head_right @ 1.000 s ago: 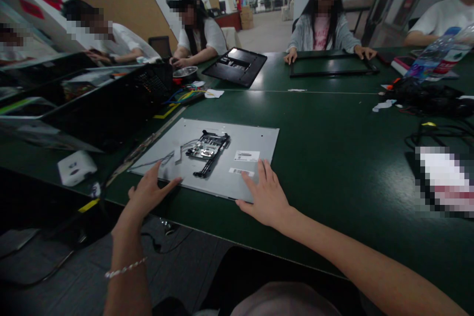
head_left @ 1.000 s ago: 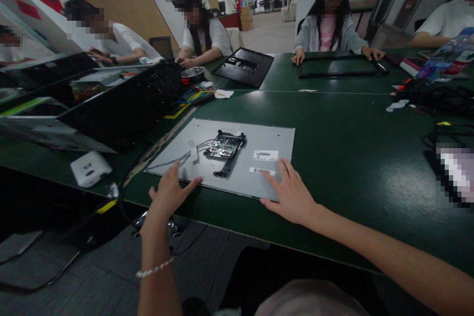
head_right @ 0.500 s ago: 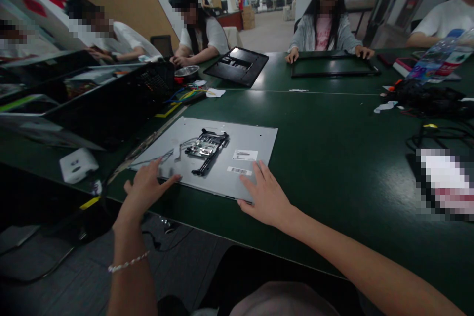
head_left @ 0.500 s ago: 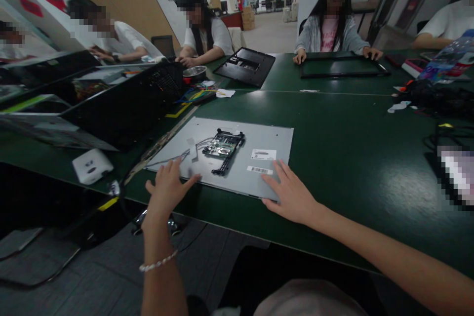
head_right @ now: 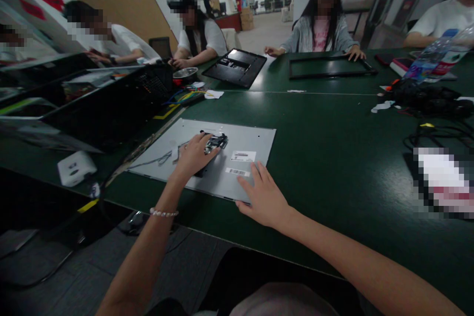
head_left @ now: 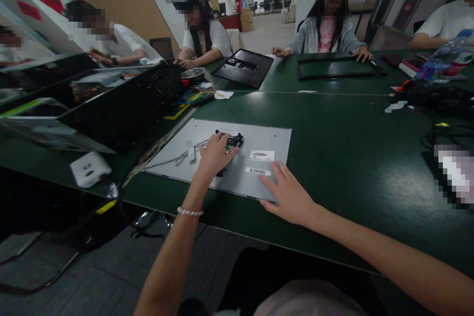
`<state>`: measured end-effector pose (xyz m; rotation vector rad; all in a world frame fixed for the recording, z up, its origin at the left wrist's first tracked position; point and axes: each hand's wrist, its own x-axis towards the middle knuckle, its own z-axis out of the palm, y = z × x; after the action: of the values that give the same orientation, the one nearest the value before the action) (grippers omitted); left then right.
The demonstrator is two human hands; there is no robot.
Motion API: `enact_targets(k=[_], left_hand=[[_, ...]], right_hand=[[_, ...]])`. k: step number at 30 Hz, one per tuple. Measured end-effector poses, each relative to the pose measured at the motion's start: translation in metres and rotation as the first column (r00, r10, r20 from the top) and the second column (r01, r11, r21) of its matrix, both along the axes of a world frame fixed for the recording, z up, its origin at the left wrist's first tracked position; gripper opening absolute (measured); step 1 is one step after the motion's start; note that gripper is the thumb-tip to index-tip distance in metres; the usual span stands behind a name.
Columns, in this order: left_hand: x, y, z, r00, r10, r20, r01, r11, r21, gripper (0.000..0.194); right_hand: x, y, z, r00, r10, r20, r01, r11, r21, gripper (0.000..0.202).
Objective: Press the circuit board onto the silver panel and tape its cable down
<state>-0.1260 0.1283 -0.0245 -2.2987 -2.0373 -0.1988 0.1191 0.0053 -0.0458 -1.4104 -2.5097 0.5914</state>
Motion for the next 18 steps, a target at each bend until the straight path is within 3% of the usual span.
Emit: enact_targets(k=[4,8,11,18], left_hand=[[0.013,0.010,0.005,0.998,0.001,-0.060,-0.003,0.999,-0.032,0.055],[0.019,0.008,0.000,0.980,0.147,-0.137,-0.158,0.984,-0.076,0.066],[0.016,0.013,-0.008,0.969,0.189,-0.156,-0.209,0.971,-0.119,0.065],[0.007,0.056,-0.009,0.964,0.232,-0.130,-0.249,0.959,-0.135,0.062]], right_hand=[[0.000,0.000,-0.003,1.000,-0.003,-0.024,0.004,1.000,0.015,0.069],[0.000,0.000,-0.004,0.999,-0.001,-0.036,0.001,1.000,0.018,0.067],[0.000,0.002,-0.004,0.999,0.005,-0.038,-0.005,1.000,0.008,0.068],[0.000,0.001,-0.007,0.999,0.003,-0.033,-0.002,1.000,0.030,0.067]])
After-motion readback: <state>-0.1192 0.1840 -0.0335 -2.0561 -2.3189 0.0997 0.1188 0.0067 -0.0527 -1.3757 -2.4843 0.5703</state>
